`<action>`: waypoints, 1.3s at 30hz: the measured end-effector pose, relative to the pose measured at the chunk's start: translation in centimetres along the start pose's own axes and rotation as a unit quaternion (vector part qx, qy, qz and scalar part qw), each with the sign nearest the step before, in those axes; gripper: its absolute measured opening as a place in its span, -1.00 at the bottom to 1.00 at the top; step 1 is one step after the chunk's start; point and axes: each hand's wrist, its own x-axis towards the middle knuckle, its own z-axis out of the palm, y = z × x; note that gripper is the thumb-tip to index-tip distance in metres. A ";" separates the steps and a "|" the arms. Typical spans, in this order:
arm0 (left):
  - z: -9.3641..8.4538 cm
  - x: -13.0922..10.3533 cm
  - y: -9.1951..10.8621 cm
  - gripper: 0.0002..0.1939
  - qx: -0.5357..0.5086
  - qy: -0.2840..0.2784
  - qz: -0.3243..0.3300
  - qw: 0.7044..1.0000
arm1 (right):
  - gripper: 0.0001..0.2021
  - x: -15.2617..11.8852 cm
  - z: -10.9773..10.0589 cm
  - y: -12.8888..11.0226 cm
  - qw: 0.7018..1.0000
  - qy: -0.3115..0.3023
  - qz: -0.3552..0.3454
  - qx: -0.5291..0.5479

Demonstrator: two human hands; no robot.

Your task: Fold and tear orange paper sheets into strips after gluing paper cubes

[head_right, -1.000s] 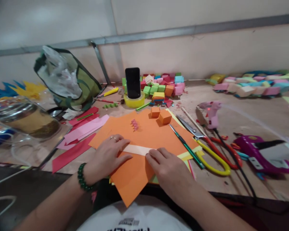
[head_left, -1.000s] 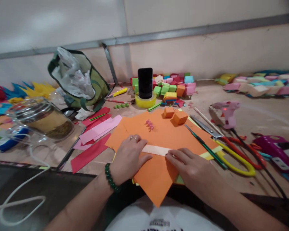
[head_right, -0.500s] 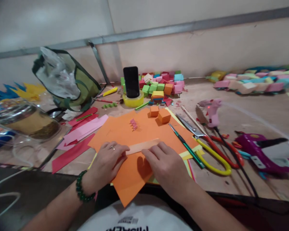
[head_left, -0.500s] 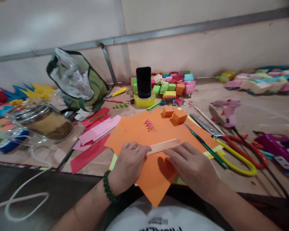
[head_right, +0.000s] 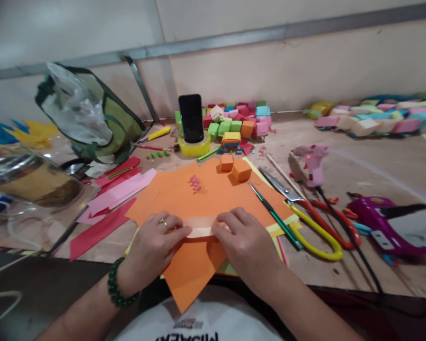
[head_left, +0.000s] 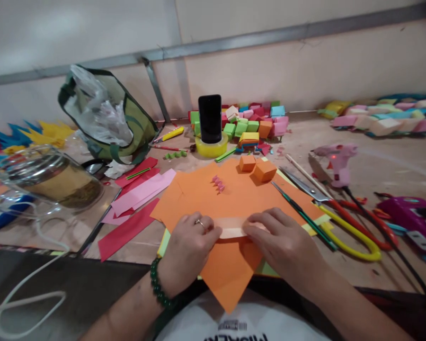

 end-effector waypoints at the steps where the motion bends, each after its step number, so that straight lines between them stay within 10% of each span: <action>1: 0.0 -0.1 0.0 -0.76 -0.015 -0.001 0.001 1.000 | -0.78 -0.1 -0.1 0.0 1.000 -0.012 0.001 0.019; 9: -0.7 -0.8 -0.2 -0.78 -0.174 -0.003 -0.101 0.980 | -0.81 -1.2 -0.5 0.6 0.975 -0.037 0.121 0.184; 19: -0.3 0.2 0.0 -0.76 -0.104 -0.019 -0.169 0.980 | -0.78 -0.8 -0.4 1.5 0.942 -0.086 0.254 0.202; 39: -0.7 1.3 0.1 -0.76 -0.014 -0.090 -0.119 0.989 | -0.80 -0.9 0.5 1.4 0.966 -0.040 0.221 0.127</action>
